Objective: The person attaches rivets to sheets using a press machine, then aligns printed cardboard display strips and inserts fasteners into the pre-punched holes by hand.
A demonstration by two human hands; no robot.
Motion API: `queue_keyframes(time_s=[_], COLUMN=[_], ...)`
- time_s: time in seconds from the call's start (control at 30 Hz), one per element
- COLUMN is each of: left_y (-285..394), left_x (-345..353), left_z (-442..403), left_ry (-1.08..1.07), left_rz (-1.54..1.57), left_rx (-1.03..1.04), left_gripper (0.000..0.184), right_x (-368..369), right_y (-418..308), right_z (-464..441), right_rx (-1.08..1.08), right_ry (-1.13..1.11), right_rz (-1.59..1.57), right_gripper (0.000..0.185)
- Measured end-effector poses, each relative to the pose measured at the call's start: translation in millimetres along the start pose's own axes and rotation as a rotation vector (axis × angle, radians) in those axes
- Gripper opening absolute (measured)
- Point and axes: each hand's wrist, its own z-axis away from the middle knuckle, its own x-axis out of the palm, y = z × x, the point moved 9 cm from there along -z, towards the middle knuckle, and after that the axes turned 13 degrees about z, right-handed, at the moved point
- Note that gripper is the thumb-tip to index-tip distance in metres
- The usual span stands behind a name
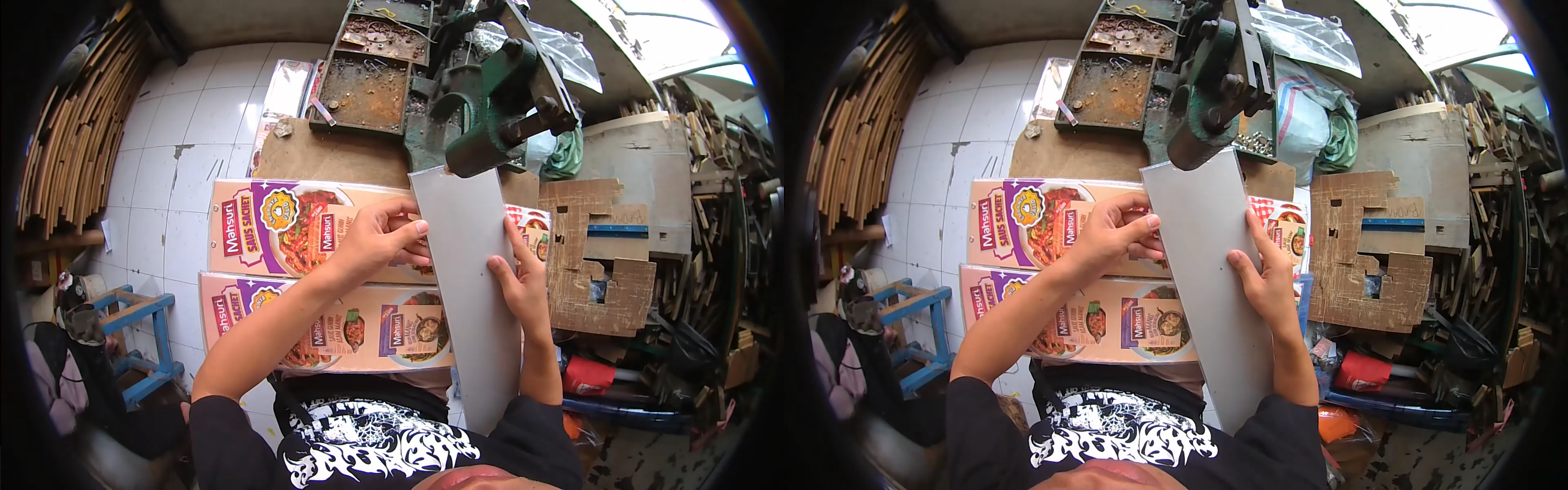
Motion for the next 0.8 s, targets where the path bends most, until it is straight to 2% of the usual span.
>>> queue_keyframes(time_s=[0.1, 0.3, 0.37, 0.7, 0.8], left_y=[3.1, -1.2, -1.0, 2.5, -0.4], left_x=[1.6, 0.3, 1.3, 4.8, 1.2], left_z=[-0.6, -0.5, -0.3, 0.8, 0.6], left_ry=[0.007, -0.008, -0.01, -0.021, 0.013], left_rz=[0.006, 0.001, -0.004, -0.015, -0.016], left_rx=[0.013, -0.001, -0.006, -0.001, -0.019], left_gripper=[0.034, 0.034, 0.034, 0.031, 0.032], right_x=[0.8, -2.6, -2.1, -1.3, -4.5], right_y=[4.2, -1.6, 2.1, 3.9, -3.1], right_z=[0.4, 1.2, 2.1, 2.6, 0.0], right_rx=[0.054, -0.059, 0.006, 0.021, -0.086], right_ry=[-0.015, 0.023, 0.001, 0.014, 0.028], right_rz=[-0.026, 0.053, 0.047, -0.018, 0.102], right_gripper=[0.063, 0.062, 0.062, 0.062, 0.062])
